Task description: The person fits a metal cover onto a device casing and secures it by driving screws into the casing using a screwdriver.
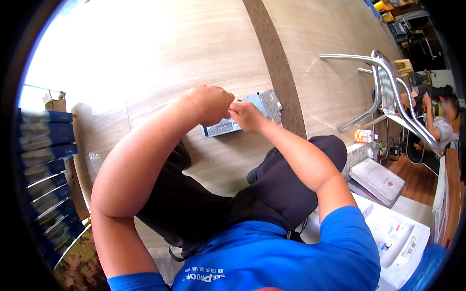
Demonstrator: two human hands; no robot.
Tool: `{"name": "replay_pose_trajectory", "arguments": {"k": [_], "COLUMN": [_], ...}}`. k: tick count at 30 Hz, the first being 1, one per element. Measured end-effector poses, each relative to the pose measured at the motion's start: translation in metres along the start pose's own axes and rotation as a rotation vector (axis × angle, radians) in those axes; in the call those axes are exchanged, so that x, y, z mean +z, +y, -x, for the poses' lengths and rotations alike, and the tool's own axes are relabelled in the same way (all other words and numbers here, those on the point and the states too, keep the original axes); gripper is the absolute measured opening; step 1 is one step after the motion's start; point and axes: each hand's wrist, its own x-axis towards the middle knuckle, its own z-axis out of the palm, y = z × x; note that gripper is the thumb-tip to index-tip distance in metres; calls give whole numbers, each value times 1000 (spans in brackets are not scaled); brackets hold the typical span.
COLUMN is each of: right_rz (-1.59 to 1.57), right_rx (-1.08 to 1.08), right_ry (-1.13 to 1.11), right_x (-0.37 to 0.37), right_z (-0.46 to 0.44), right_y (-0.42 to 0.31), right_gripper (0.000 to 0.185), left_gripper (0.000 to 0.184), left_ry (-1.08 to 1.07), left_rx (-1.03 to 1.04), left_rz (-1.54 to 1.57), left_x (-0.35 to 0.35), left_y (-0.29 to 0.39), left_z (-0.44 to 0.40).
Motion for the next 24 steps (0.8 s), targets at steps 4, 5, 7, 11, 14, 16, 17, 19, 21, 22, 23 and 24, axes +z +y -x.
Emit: {"name": "replay_pose_trajectory", "arguments": {"k": [4, 5, 7, 11, 14, 16, 17, 19, 21, 22, 23, 24], "right_rz": [84, 92, 81, -12, -39, 8, 53, 79, 75, 66, 66, 41], "right_rx": [-43, -72, 81, 4, -49, -147, -156, -73, -60, -53, -53, -31], "right_ry": [14, 54, 85, 6, 27, 99, 101, 50, 71, 77, 83, 61], "right_x": [4, 7, 7, 1, 6, 11, 14, 13, 13, 12, 12, 11], "right_z": [-1, -1, -3, -2, -2, -4, -5, -3, -2, -3, -2, 0], "right_y": [10, 13, 8, 10, 21, 26, 30, 26, 23, 21, 20, 16], "right_gripper": [17, 17, 17, 16, 20, 25, 25, 23, 21, 19, 19, 18], "left_gripper": [32, 33, 35, 36, 34, 34, 34, 34, 35, 31, 28, 28], "left_ry": [21, 27, 28, -23, 29, 45, 34, 34, 28, 55, 81, 81], "left_rx": [18, 20, 3, -5, 19, 39, 44, 53, 37, 46, 55, 56], "left_rz": [19, 22, -10, 43, 34, 20, 3, 0, 3, -2, -6, -11], "left_x": [1, 3, 7, 10, 10, 5, 3, -6, -5, -3, -1, -1], "left_y": [-1, -1, -2, -4, -3, -3, -1, 6, 5, 4, 3, 4], "left_z": [-1, -1, -5, -5, -1, 2, 3, 8, 10, 8, 8, 9]}}
